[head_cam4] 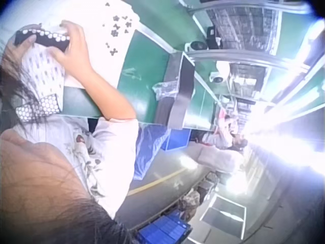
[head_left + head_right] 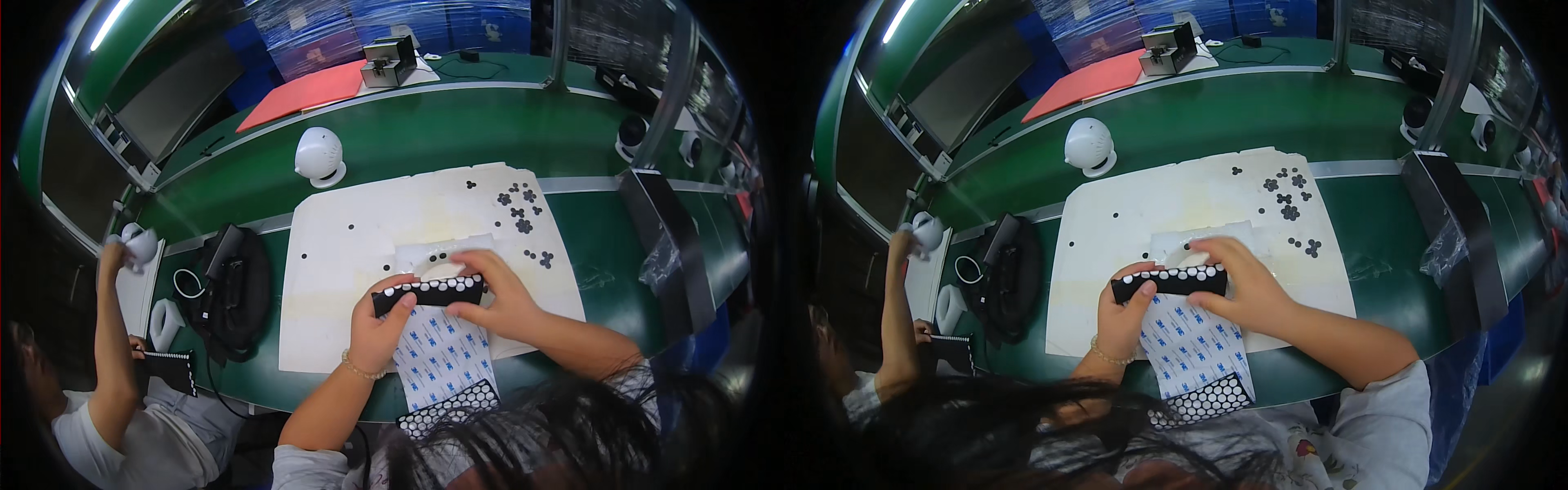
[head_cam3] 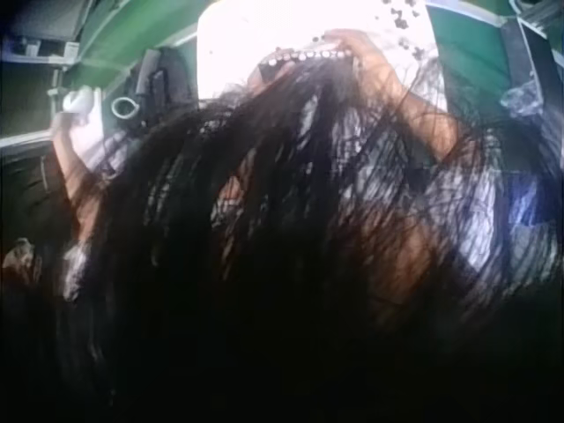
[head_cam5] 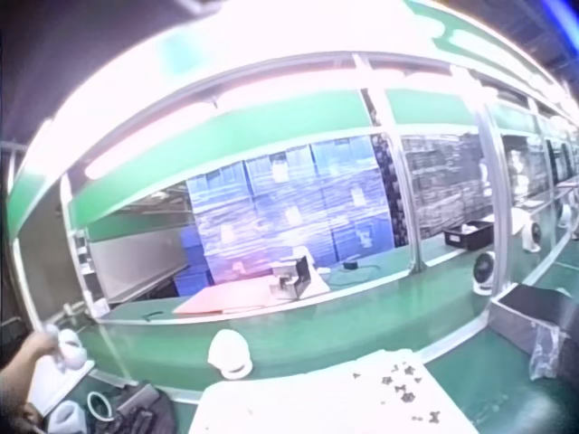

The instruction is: The person assembles small black circular components onto a white dome-shaped device. They pick up the components from a sheet and place them into specific holes on the device's surface. The person repeats this process for multiple units, moving the finished devices aside.

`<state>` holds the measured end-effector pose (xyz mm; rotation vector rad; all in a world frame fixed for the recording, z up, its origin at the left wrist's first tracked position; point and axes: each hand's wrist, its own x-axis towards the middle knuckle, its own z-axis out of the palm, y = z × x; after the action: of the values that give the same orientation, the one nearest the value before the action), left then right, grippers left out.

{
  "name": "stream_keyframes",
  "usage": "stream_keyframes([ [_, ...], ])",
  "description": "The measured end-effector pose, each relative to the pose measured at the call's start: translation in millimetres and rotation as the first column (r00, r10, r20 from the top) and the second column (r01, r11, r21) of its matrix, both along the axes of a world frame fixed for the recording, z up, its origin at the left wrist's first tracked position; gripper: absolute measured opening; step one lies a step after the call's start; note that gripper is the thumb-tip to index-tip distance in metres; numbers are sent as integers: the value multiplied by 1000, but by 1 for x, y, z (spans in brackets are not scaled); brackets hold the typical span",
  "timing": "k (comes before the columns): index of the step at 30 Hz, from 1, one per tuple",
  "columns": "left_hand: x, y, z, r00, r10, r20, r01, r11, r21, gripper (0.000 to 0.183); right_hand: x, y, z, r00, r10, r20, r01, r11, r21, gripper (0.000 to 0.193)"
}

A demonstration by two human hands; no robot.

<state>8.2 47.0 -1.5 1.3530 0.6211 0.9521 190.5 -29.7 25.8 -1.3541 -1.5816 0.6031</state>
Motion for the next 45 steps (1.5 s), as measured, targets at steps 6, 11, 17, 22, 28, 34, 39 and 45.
stream_keyframes([
  [6,-6,-5,11,992,-120,-32,117,990,-81,22,2,0,-18,993,11,-121,-5,999,50,34],
  [11,-8,-6,8,988,-67,-138,63,997,-35,15,5,-4,-16,987,13,-161,-16,1000,-18,37],
  [17,-12,-5,-1,982,-15,-186,31,996,82,23,8,-4,-21,980,61,-191,-63,998,-5,37],
  [22,-15,-4,0,966,-8,-259,34,995,96,20,10,-2,-23,982,75,-175,-76,997,3,39],
  [28,-9,-5,8,989,-59,-135,57,998,-18,15,9,-2,-17,956,99,-277,-116,992,-47,46],
  [34,-13,0,2,993,-29,-114,35,998,50,14,19,4,-16,793,162,-588,-260,962,-86,43],
  [39,-14,1,0,988,-21,-153,35,995,92,13,23,5,-18,799,167,-578,-266,960,-90,39],
  [45,-15,-1,2,985,-26,-172,43,995,95,14,23,4,-18,819,158,-552,-257,961,-105,33],
])
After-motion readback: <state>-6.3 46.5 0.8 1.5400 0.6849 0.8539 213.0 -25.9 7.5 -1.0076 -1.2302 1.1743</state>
